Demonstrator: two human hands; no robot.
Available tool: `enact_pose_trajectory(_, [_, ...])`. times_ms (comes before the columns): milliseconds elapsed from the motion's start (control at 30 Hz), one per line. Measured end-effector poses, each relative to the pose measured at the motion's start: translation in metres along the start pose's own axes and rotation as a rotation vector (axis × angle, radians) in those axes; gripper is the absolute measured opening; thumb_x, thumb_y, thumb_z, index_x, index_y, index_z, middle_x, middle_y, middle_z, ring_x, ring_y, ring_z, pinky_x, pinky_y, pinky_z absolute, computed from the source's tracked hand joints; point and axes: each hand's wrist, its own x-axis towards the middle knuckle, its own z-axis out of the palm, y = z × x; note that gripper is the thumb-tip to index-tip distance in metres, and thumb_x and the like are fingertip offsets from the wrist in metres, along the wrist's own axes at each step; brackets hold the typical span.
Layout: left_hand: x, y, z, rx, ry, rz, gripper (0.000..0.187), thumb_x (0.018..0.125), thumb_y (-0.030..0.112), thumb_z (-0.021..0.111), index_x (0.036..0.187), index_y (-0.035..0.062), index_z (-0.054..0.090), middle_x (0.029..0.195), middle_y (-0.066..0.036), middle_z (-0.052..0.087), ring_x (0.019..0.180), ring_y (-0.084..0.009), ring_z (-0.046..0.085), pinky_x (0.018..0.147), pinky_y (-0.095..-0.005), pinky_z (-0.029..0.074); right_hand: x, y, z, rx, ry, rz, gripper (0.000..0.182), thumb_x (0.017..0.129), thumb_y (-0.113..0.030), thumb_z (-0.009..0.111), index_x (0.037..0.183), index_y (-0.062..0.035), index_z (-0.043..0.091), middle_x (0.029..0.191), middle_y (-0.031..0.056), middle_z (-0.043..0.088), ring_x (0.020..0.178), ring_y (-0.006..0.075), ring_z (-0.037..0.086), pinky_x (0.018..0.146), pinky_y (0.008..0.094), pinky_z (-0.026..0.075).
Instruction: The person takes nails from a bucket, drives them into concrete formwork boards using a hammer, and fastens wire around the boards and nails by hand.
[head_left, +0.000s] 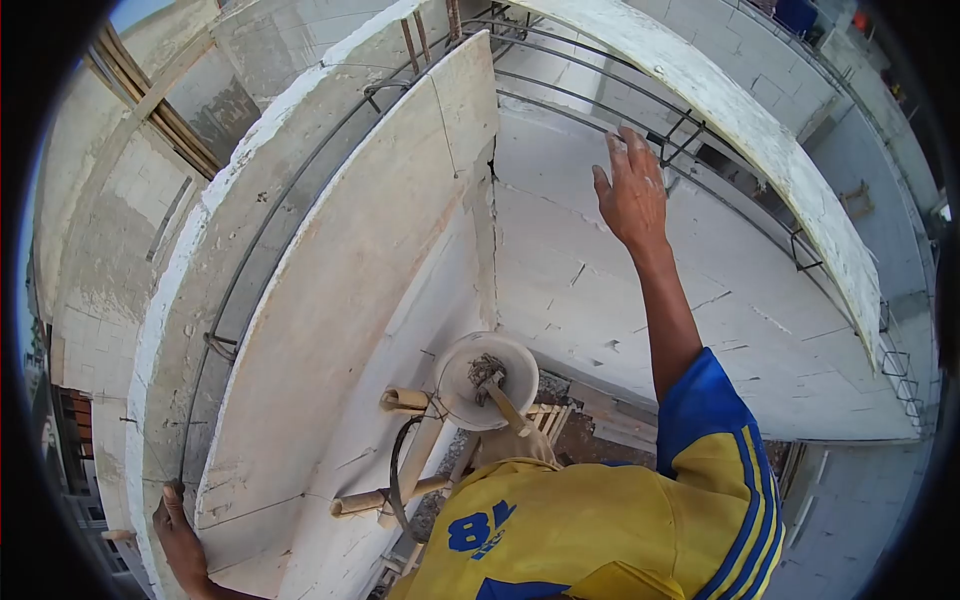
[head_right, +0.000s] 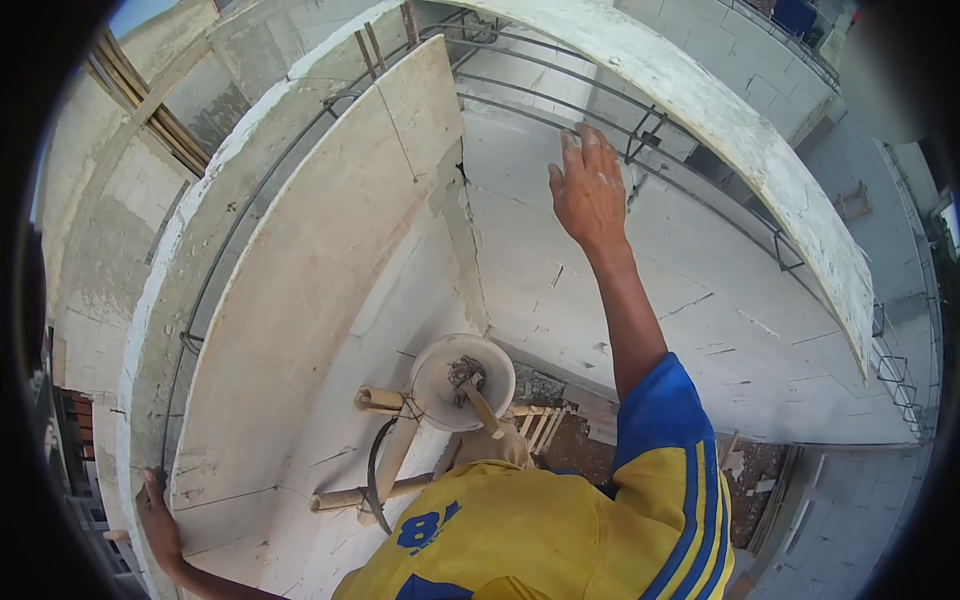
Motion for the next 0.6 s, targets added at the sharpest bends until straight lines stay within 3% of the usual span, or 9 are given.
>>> enact_pose_trajectory(200, [0.0, -0.004, 0.01, -0.134, 0.123, -0.033, 0.081, 0.1, 0.061, 0.031, 0.121, -0.0116, 0.06, 0.109, -0.023, 0.065, 0.103, -0.031, 0.059, 0.098, -0.0383, 0.041, 0.006, 0.013, -0.002, -0.083, -0.042, -0.055, 0.057, 0.087, -0.023, 0.068, 0.135, 0.0004, 0.048, 0.138, 0.0189, 0.046, 0.13, 0.0362, 0.042, 0.112, 0.0474, 0.033])
enact_pose_trajectory(267, [-0.003, 0.008, 0.006, -0.064, 0.08, -0.01, 0.083, 0.1, 0.063, 0.031, 0.12, -0.0118, 0.06, 0.102, -0.022, 0.065, 0.099, -0.03, 0.059, 0.095, -0.0391, 0.042, 0.005, 0.01, 0.009, -0.176, -0.161, 0.062, 0.061, 0.089, -0.026, 0.066, 0.141, -0.003, 0.043, 0.14, 0.0169, 0.045, 0.131, 0.0345, 0.041, 0.113, 0.0482, 0.031])
enact_pose_trajectory(367, [-0.008, 0.022, 0.004, -0.029, 0.112, -0.077, 0.076, 0.097, 0.063, 0.039, 0.107, -0.0065, 0.067, 0.091, -0.019, 0.065, 0.087, -0.0286, 0.058, 0.09, -0.0362, 0.043, 0.002, 0.007, 0.014, -0.201, -0.102, -0.022, 0.061, 0.089, -0.027, 0.065, 0.139, 0.0005, 0.044, 0.137, 0.0182, 0.048, 0.128, 0.035, 0.042, 0.109, 0.0469, 0.032])
enact_pose_trajectory(400, [-0.014, 0.032, 0.004, -0.063, 0.159, -0.078, 0.074, 0.096, 0.063, 0.04, 0.103, -0.0056, 0.068, 0.092, -0.021, 0.066, 0.088, -0.0326, 0.059, 0.088, -0.0378, 0.044, 0.001, 0.004, 0.015, -0.235, -0.123, -0.014, 0.059, 0.09, -0.026, 0.064, 0.139, 0.0, 0.045, 0.137, 0.018, 0.048, 0.127, 0.0355, 0.043, 0.108, 0.0467, 0.033])
enact_pose_trajectory(467, [-0.018, 0.034, -0.003, -0.032, 0.104, -0.157, 0.076, 0.094, 0.066, 0.038, 0.104, -0.0027, 0.069, 0.107, -0.023, 0.067, 0.104, -0.0401, 0.061, 0.092, -0.0439, 0.045, -0.002, 0.028, 0.041, -0.338, -0.117, -0.06, 0.055, 0.095, -0.035, 0.057, 0.139, -0.0033, 0.047, 0.131, 0.0162, 0.054, 0.12, 0.0333, 0.05, 0.103, 0.0477, 0.038])
enact_pose_trajectory(533, [-0.024, 0.034, -0.002, 0.011, 0.107, -0.245, 0.077, 0.092, 0.07, 0.038, 0.108, 0.0005, 0.07, 0.113, -0.02, 0.067, 0.111, -0.0393, 0.06, 0.096, -0.0461, 0.046, 0.001, 0.045, 0.061, -0.438, -0.092, -0.074, 0.058, 0.093, -0.037, 0.06, 0.137, -0.0024, 0.047, 0.125, 0.0185, 0.058, 0.118, 0.0335, 0.054, 0.099, 0.049, 0.042])
enact_pose_trajectory(567, [-0.027, 0.034, -0.004, 0.018, 0.113, -0.23, 0.077, 0.091, 0.071, 0.041, 0.11, 0.0029, 0.07, 0.119, -0.017, 0.066, 0.116, -0.0376, 0.059, 0.097, -0.0475, 0.046, -0.002, 0.034, 0.041, -0.47, 0.392, -0.417, 0.073, 0.09, -0.056, 0.06, 0.127, 0.0071, 0.054, 0.098, 0.0232, 0.065, 0.083, 0.032, 0.064, 0.073, 0.0531, 0.05])
enact_pose_trajectory(600, [-0.032, 0.038, -0.004, 0.0, 0.145, -0.263, 0.078, 0.09, 0.072, 0.041, 0.115, 0.0043, 0.069, 0.123, -0.016, 0.064, 0.116, -0.0368, 0.058, 0.097, -0.0475, 0.045, -0.002, 0.054, 0.063, -0.488, 0.445, -0.426, 0.083, 0.086, -0.063, 0.059, 0.13, 0.0067, 0.051, 0.104, 0.0264, 0.064, 0.085, 0.0361, 0.064, 0.075, 0.0609, 0.047])
